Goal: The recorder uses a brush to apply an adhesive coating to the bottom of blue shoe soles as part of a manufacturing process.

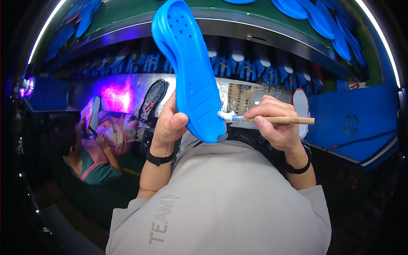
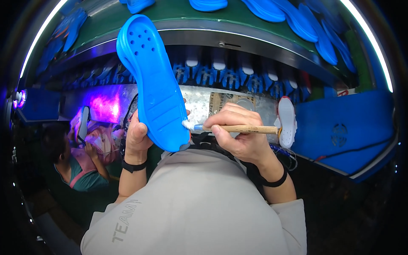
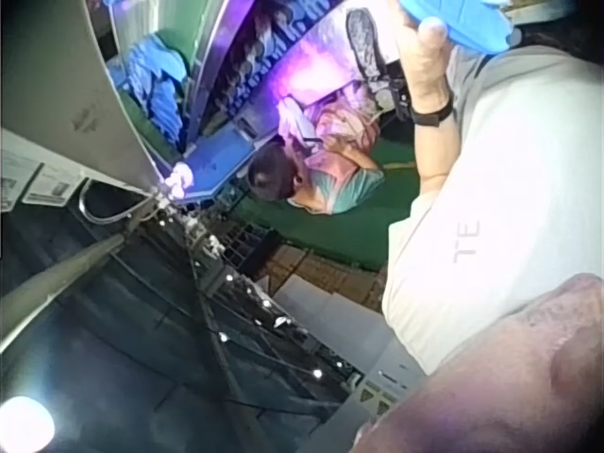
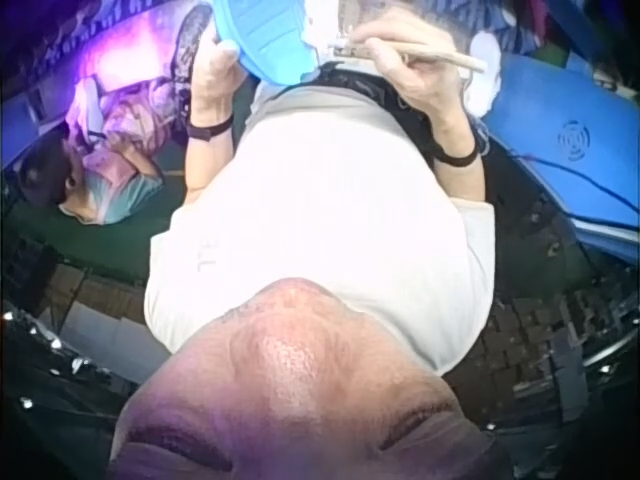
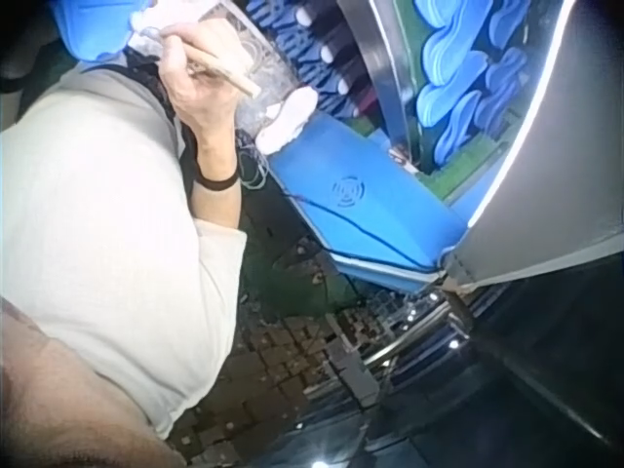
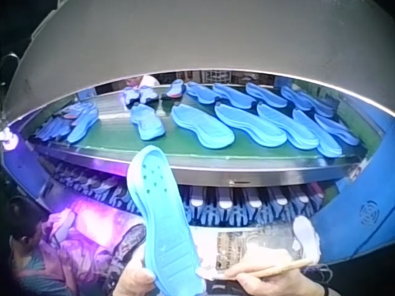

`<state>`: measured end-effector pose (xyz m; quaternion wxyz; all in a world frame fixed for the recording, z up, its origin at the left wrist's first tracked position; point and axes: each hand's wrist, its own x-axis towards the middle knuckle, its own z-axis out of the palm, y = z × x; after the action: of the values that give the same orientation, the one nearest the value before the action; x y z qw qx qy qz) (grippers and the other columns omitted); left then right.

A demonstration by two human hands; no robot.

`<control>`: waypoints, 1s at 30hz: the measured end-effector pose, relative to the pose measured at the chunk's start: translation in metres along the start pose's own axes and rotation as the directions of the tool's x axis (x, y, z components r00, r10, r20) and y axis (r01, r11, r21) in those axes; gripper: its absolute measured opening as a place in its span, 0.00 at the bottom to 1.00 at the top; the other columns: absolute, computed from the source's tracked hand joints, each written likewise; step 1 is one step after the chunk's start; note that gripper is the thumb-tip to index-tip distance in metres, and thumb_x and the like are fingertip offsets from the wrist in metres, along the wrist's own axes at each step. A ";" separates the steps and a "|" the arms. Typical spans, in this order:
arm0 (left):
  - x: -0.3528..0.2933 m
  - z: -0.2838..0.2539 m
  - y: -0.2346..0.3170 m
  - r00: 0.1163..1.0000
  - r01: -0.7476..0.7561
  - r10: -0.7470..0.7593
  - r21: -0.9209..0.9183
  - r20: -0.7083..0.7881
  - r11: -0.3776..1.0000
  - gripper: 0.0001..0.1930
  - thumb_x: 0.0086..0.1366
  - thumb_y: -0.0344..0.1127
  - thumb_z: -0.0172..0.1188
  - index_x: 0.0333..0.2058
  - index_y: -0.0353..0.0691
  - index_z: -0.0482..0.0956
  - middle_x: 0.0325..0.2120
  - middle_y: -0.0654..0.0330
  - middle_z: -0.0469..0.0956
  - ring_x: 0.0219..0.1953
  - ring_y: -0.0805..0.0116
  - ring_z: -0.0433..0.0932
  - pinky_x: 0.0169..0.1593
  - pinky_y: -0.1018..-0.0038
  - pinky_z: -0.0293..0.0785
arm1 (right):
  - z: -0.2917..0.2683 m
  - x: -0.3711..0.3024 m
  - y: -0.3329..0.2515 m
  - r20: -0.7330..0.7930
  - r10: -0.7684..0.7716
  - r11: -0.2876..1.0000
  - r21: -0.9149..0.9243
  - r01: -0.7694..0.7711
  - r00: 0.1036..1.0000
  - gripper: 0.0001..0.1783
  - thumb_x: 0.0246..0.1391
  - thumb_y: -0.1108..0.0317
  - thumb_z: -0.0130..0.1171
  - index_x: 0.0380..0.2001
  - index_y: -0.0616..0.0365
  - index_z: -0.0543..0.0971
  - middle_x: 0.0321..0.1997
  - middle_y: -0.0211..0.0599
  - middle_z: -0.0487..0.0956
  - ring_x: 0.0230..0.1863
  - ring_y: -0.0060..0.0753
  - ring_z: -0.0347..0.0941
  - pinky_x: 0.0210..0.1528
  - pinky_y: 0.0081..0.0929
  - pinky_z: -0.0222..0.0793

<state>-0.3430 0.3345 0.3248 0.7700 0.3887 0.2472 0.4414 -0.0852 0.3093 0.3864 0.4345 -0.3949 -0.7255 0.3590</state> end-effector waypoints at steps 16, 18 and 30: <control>0.119 -0.121 0.153 0.877 -0.287 0.346 -0.213 0.334 0.934 0.49 0.66 0.68 0.45 0.67 0.25 0.50 0.57 0.27 0.64 0.53 0.32 0.74 0.43 0.54 0.83 | 0.003 -0.043 0.030 -0.339 0.383 0.921 0.215 -0.325 0.859 0.10 0.62 0.69 0.54 0.36 0.66 0.80 0.29 0.30 0.73 0.30 0.17 0.67 0.34 0.16 0.60; 0.158 -0.152 0.194 0.870 -0.309 0.435 -0.430 0.233 0.848 0.42 0.71 0.59 0.45 0.67 0.26 0.50 0.59 0.25 0.60 0.55 0.34 0.73 0.53 0.52 0.79 | 0.004 -0.040 0.032 -0.317 0.403 0.913 0.202 -0.355 0.858 0.10 0.62 0.69 0.54 0.36 0.65 0.80 0.29 0.29 0.73 0.30 0.17 0.67 0.34 0.16 0.60; 0.137 -0.310 0.256 0.262 0.034 0.503 0.529 -0.823 0.848 0.31 0.66 0.35 0.59 0.57 0.26 0.50 0.39 0.38 0.71 0.24 0.53 0.82 0.28 0.52 0.86 | -0.006 -0.046 0.047 -0.321 0.517 0.855 0.241 -0.459 0.794 0.10 0.64 0.68 0.55 0.36 0.63 0.80 0.29 0.26 0.74 0.30 0.14 0.66 0.34 0.14 0.60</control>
<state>-0.6257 0.6513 0.3505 0.2836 0.2505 0.6813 0.6266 -0.0531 0.2900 0.3323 0.4855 -0.5961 -0.4729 0.4304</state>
